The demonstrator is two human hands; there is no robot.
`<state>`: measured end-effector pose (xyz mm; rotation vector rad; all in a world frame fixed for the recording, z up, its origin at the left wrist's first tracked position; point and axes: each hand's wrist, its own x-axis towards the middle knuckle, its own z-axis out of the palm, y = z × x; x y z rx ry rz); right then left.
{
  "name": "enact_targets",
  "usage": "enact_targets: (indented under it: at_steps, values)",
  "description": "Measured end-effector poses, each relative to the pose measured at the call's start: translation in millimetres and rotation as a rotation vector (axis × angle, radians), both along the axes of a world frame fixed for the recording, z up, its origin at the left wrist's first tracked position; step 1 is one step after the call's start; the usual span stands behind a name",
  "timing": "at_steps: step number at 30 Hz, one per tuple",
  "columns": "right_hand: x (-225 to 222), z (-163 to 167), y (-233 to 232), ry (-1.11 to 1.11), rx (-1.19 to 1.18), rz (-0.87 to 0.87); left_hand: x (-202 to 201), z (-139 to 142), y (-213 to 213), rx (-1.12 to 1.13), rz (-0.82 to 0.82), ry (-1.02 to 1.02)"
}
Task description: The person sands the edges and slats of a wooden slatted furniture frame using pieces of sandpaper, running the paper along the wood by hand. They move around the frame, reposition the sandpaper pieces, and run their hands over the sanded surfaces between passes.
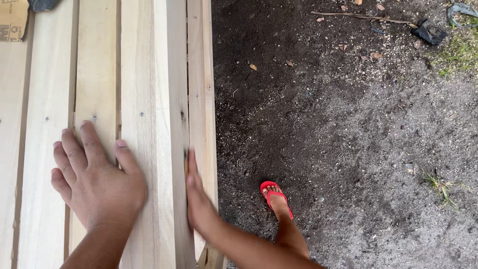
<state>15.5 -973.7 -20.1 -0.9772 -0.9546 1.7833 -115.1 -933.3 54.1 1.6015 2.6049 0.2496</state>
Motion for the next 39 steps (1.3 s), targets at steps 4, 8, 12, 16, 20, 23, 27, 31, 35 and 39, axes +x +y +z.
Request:
enact_targets:
  at_steps: [4,8,12,16,20,23,27,31,35,39]
  values:
    - [2,12,-31,-0.003,-0.191,0.054,0,0,2,-0.010,0.000,0.039]
    - [-4,-7,115,-0.219,-0.023,0.001,0,-1,1,-0.005,0.000,0.008]
    - [-8,-19,133,-0.079,0.047,-0.073,-1,-1,-1,-0.013,-0.006,-0.011]
    - [-4,-21,-32,0.013,0.023,0.004,0,2,1,-0.009,-0.009,-0.001]
    - [0,-17,-81,-0.100,-0.114,0.073,2,4,3,-0.008,-0.004,-0.012]
    - [-5,-20,25,-0.163,0.046,-0.006,1,3,2,-0.009,-0.002,-0.010]
    - [-6,-20,77,-0.180,0.113,-0.073,1,1,2,-0.012,0.001,-0.017]
    - [-7,-20,-68,-0.268,0.079,0.019,2,4,4,-0.025,0.010,-0.017]
    - [-11,-19,-99,-0.407,0.048,0.064,3,9,7,-0.047,0.014,-0.036]
    - [-5,-2,43,-0.439,0.250,-0.021,4,10,6,-0.048,0.017,-0.044]
